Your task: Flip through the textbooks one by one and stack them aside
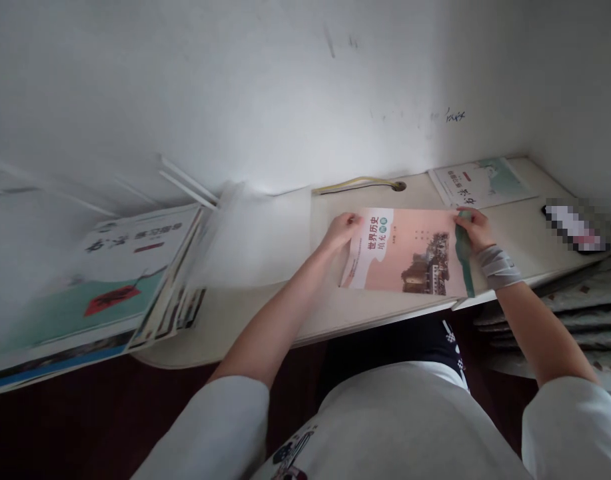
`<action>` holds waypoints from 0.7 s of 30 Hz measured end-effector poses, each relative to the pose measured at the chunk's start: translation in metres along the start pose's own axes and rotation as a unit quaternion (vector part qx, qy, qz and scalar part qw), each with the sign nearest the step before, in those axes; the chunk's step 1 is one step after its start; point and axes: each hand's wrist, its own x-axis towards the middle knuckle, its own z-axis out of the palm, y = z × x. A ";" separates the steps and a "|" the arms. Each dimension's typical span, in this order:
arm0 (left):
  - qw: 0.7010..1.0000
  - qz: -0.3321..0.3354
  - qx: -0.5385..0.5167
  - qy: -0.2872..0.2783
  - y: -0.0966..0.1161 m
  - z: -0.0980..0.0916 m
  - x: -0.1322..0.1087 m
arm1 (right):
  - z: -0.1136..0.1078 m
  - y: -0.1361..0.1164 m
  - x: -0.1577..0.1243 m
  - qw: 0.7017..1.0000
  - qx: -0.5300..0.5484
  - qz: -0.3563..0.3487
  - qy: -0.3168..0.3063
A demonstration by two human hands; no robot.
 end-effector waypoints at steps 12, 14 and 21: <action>0.999 0.032 -0.009 0.000 0.005 0.007 0.041 | -0.008 0.006 0.022 0.961 -0.257 -0.099 0.022; 0.998 0.036 0.044 0.000 0.001 0.011 0.043 | -0.009 0.015 0.025 0.932 -0.344 -0.110 0.039; 0.974 0.035 0.223 0.008 0.001 0.010 0.038 | 0.015 0.025 0.013 0.853 -0.498 -0.157 0.011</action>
